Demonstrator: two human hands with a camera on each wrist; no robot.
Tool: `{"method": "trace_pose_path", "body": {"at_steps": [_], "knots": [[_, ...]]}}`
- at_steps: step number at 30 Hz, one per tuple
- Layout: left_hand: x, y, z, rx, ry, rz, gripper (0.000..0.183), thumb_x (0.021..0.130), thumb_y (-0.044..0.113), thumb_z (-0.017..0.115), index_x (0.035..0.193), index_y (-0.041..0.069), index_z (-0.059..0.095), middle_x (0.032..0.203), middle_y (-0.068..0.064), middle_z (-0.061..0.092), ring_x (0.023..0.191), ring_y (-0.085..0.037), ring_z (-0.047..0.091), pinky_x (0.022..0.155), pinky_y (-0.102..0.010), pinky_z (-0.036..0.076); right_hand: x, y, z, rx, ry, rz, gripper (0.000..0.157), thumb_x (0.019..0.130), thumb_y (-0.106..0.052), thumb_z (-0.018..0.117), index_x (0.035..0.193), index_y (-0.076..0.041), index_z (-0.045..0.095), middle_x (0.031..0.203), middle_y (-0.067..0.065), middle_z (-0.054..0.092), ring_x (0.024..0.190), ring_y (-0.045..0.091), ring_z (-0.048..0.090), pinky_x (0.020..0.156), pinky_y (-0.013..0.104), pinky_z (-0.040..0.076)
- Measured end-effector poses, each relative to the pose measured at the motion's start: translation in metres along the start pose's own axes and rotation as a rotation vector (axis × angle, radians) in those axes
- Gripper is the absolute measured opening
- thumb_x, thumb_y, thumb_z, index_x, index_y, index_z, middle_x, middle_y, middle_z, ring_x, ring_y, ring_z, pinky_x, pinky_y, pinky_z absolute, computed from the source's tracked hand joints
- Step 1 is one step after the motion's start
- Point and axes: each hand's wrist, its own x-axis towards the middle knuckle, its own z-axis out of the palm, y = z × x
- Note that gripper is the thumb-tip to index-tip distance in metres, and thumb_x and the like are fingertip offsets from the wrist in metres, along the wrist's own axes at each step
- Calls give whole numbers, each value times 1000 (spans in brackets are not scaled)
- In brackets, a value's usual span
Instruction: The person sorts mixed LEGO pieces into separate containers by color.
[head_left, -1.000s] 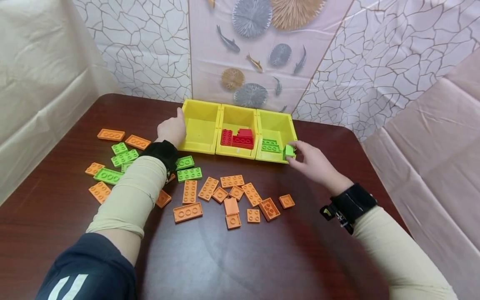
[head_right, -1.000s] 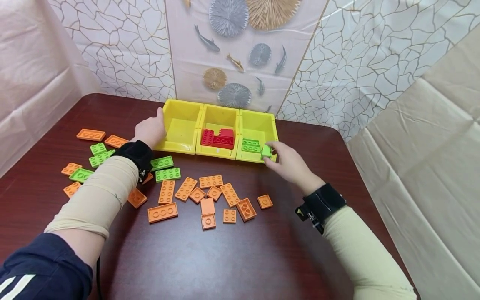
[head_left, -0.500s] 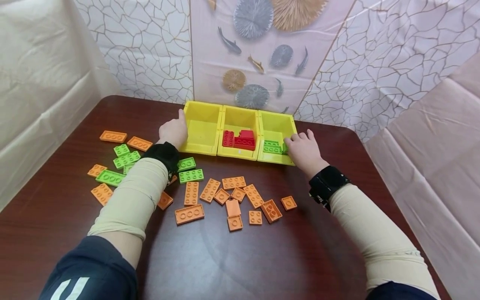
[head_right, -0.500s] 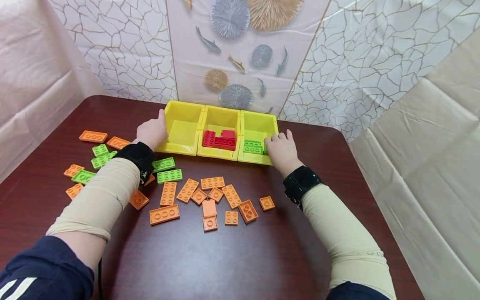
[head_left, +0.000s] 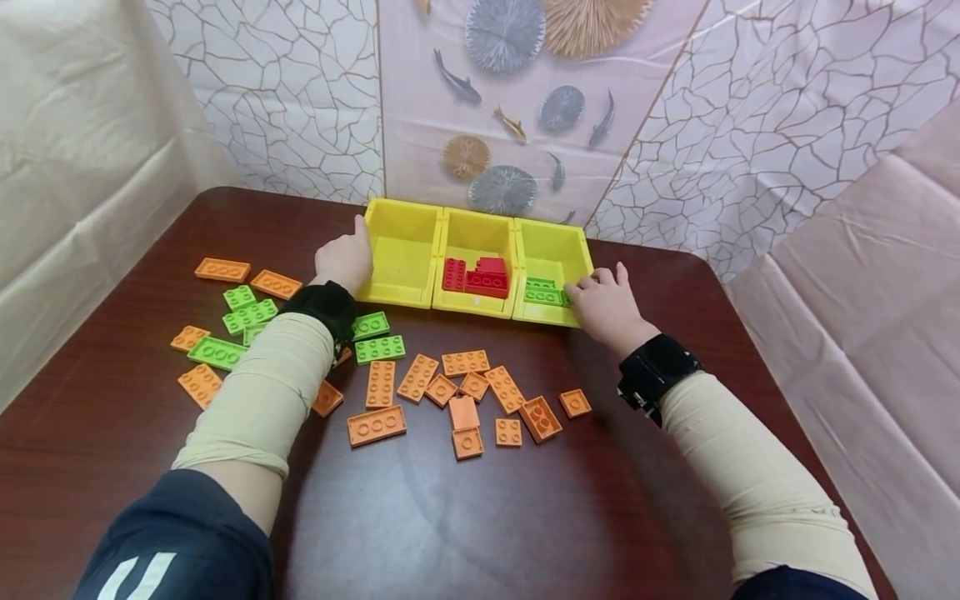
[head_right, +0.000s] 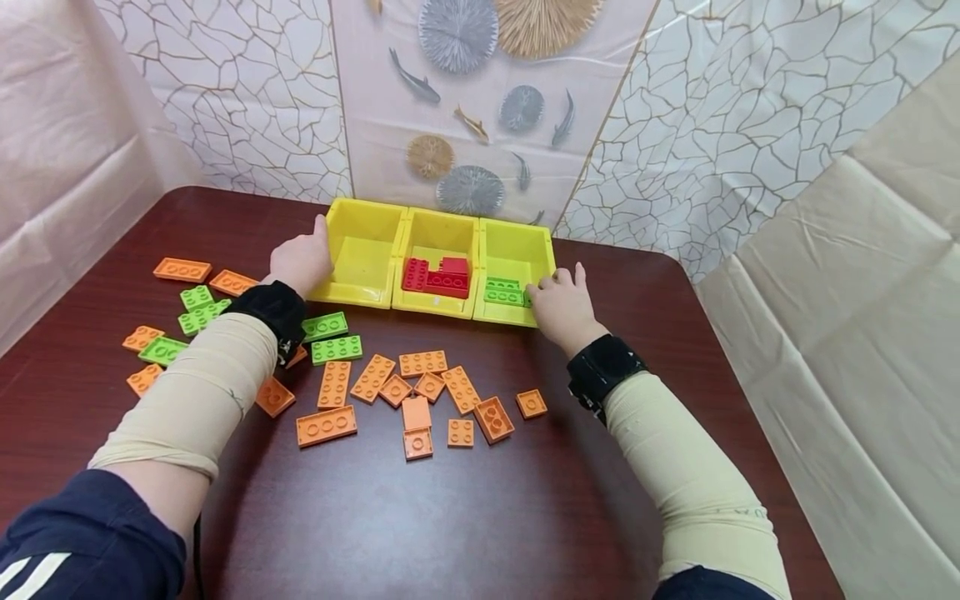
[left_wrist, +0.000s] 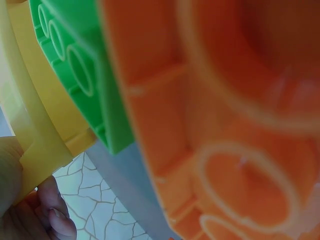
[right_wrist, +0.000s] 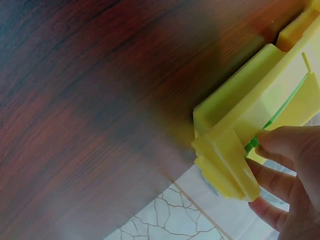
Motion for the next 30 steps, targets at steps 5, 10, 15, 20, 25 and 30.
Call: {"method": "trace_pose_path", "body": {"at_steps": [5, 10, 15, 20, 25, 30], "knots": [[-1, -2, -5, 2, 9, 1, 61, 101, 14, 35, 148, 2, -2, 104, -22, 56, 86, -34, 54, 83, -49, 45, 10, 5, -5, 130, 122, 64, 40, 94, -15, 51, 132, -4, 50, 126, 19, 50, 114, 40, 43, 101, 57, 22], [-3, -3, -9, 19, 22, 1, 60, 101, 13, 35, 148, 1, -1, 103, -22, 57, 85, -33, 54, 82, -48, 46, 35, 16, -8, 376, 70, 256, 51, 99, -21, 40, 143, 1, 26, 136, 26, 35, 121, 41, 38, 94, 53, 35], [-6, 2, -4, 23, 21, 14, 60, 100, 14, 37, 148, 1, 3, 98, -20, 58, 82, -32, 55, 79, -47, 47, 51, 28, 3, 652, -124, 371, 55, 102, -19, 25, 147, 2, 1, 134, 32, 36, 117, 41, 44, 88, 50, 40], [-6, -2, 2, 38, 10, 12, 64, 98, 13, 40, 148, 0, 2, 100, -20, 59, 82, -31, 57, 76, -46, 48, 53, 26, 26, 768, -145, 346, 57, 102, -15, 19, 146, -4, -15, 103, 30, 52, 87, 37, 56, 73, 43, 42], [-2, -4, -13, -61, -92, 23, 83, 93, 22, 52, 148, 3, -7, 114, -22, 56, 91, -31, 55, 81, -44, 44, 54, 25, 24, 764, -102, 372, 57, 102, -16, 18, 146, -5, -17, 91, 26, 53, 80, 34, 55, 72, 43, 42], [-18, -16, -27, -151, -205, 45, 70, 93, 42, 51, 140, -2, 23, 108, -20, 54, 90, -28, 53, 78, -39, 42, 57, 22, 22, 753, -122, 381, 58, 102, -16, 19, 145, -5, -17, 83, 22, 53, 74, 32, 53, 69, 41, 41]]}}
